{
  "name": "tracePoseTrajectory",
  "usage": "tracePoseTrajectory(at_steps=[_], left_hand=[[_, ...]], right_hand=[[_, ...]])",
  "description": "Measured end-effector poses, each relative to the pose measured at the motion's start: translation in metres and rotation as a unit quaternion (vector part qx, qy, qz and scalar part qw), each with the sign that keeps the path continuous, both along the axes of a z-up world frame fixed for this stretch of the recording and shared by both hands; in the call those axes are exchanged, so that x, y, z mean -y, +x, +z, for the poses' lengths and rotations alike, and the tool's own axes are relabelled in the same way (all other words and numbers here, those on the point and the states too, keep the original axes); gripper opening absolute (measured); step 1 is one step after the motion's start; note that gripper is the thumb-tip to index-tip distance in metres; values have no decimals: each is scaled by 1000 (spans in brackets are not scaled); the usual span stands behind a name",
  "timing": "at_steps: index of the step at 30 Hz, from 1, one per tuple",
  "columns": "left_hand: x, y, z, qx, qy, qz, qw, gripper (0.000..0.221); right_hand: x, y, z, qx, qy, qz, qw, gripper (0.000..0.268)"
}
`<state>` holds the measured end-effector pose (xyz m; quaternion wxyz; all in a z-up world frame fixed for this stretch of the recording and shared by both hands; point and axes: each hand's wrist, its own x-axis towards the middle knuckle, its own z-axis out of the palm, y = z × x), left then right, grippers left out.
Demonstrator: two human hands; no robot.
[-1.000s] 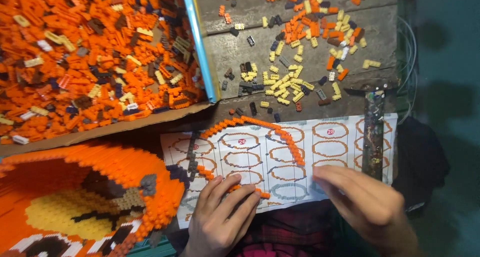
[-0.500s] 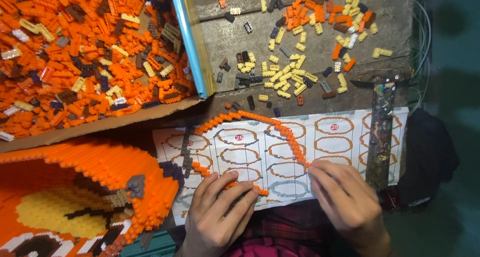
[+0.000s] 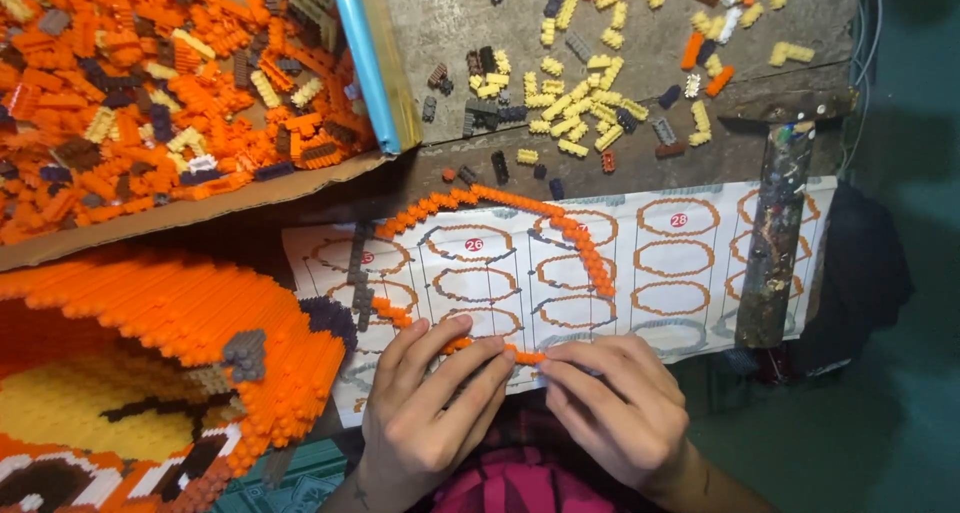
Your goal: Assembling a 3D structure using small interlocking plastic blocks by following a printed template.
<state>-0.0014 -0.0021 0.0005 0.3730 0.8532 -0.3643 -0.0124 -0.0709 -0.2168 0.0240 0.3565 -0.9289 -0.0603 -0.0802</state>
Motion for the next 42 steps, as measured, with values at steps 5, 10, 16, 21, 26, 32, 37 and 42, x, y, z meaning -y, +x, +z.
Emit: tracePoseTrajectory(at_steps=[5,10,16,21,26,32,37,42], left_hand=[[0,-1,-2,1,-6,2,1000,10],[-1,0,-2,6,-9,2,1000,10],[-1,0,-2,1,-5,0,1000,11],[0,0,-2,2,-5,3,1000,10],[0,0,0,-3,-2,4,1000,9],[1,1,3,-7,1,9,1000,9],[1,2,4,-20,-3,7,1000,10],[1,2,5,-24,-2,13,1000,9]], right_hand=[[0,0,1,-12,-19,12,1000,10],[-1,2,3,-19,-23,13,999,10],[0,2,5,-26,-14,22,999,12],[-2,1,6,-11,-31,31,999,12],[-3,10,12,0,-39,51,998,10],[6,9,11,-22,-30,84,996,12],[12,10,8,-23,-4,93,995,16],[7,21,13,-47,2,60,997,14]])
